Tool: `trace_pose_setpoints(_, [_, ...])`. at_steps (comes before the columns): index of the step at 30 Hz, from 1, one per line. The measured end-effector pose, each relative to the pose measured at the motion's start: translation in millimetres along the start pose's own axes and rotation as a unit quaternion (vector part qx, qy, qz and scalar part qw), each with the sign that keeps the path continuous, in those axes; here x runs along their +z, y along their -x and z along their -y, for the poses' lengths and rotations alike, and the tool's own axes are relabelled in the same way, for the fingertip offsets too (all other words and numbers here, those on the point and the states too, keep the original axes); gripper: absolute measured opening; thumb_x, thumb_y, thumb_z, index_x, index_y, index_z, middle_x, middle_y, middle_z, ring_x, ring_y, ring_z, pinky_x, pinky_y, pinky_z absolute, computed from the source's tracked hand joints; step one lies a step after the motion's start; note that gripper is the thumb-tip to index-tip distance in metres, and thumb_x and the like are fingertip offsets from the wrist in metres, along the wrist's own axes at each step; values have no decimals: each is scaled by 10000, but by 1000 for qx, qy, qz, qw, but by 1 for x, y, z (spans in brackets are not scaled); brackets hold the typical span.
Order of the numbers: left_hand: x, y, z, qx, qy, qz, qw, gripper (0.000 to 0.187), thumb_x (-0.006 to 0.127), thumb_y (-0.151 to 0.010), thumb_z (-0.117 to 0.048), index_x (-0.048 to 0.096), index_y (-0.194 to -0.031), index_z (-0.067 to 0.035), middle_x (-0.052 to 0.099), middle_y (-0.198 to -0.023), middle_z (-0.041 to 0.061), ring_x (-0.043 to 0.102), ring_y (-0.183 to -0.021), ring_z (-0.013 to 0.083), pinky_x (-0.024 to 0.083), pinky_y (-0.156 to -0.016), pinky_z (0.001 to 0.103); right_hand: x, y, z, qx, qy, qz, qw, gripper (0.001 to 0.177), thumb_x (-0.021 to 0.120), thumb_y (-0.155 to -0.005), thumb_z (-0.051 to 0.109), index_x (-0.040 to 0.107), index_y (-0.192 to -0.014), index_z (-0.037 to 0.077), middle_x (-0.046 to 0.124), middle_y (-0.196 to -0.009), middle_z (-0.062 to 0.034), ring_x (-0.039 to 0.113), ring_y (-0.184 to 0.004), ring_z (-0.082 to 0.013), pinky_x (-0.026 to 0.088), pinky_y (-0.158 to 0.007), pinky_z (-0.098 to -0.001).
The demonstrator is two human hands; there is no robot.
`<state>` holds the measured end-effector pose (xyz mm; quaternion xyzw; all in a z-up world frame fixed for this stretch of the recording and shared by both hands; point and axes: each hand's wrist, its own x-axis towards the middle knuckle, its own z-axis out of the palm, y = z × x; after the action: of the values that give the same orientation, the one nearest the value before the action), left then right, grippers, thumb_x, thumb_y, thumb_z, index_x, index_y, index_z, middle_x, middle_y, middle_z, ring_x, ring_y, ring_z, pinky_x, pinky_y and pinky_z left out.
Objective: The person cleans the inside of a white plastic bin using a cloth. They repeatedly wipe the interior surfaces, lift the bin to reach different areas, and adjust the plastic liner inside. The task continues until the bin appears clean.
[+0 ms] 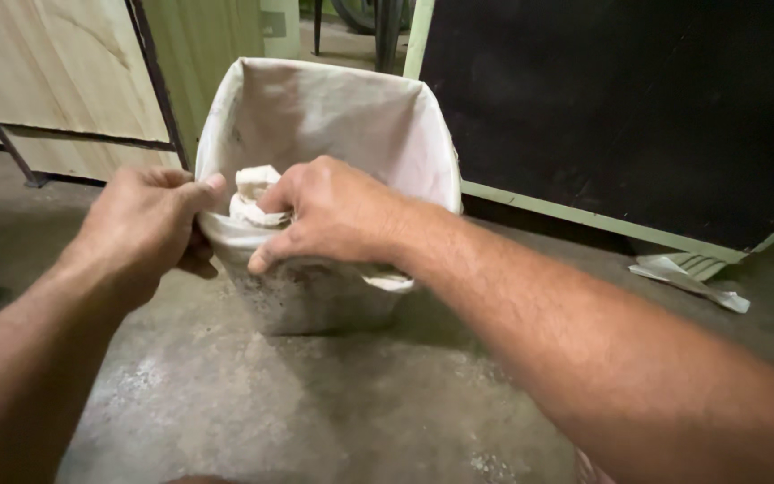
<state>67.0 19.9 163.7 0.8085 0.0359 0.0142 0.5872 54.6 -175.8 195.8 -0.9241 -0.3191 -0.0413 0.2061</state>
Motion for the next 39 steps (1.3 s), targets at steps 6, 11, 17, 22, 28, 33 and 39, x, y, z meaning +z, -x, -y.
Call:
trace_pose_setpoints(6, [8,-25,33,67,163,-20,984,311,675,-997,-239,672,-907,59,627,-693,109,539,-511,197,452,-469,349,4,-10,-22,-19,-100,-4,995,373,866,-718,393,824,-949,104,783,-752,-22,685,-698,-122,534,-665,-345])
trace_pose_setpoints(11, [7,-53,61,119,332,75,933,290,658,-1115,-234,634,-974,19,613,-779,79,586,-606,171,541,-537,348,-1,-22,-37,-10,-110,-11,994,329,834,-774,397,836,-889,88,753,-706,-15,644,-674,-100,530,-642,-327])
trace_pose_setpoints(17, [6,-49,59,183,157,1,971,409,598,-916,34,669,-1293,-107,687,-1055,122,669,-852,189,622,-729,363,-2,-38,-55,-21,-108,-42,993,320,761,-855,417,834,-935,116,748,-712,26,649,-664,-66,539,-640,-291])
trace_pose_setpoints(22, [-10,-51,28,353,-228,-8,907,367,711,-882,-63,743,-1238,-146,531,-1527,82,683,-1142,275,603,-884,399,-5,-54,-76,-18,-132,-76,988,301,733,-879,404,836,-997,147,728,-706,66,633,-661,-34,525,-622,-268])
trace_pose_setpoints(28, [-31,-81,-21,206,-479,91,849,350,843,-846,-239,692,-1157,-182,770,-1216,21,732,-1157,206,549,-1081,402,-7,-73,-90,15,-159,-59,985,280,750,-879,373,834,-882,106,652,-629,62,540,-589,-43,443,-545,-280])
trace_pose_setpoints(33, [-32,-92,-15,357,-446,72,818,472,881,-721,-236,694,-1140,-125,723,-1196,108,661,-1193,287,520,-1018,466,-4,-75,-93,11,-158,-58,986,291,749,-886,375,829,-835,100,639,-606,80,523,-569,-28,434,-527,-275])
trace_pose_setpoints(39, [-28,-71,35,470,-393,-51,789,359,836,-735,-151,694,-1060,-92,720,-1154,88,707,-1093,221,552,-1009,376,-3,-76,-92,20,-155,-66,986,271,764,-869,376,831,-833,116,600,-566,80,494,-539,-32,417,-500,-282])
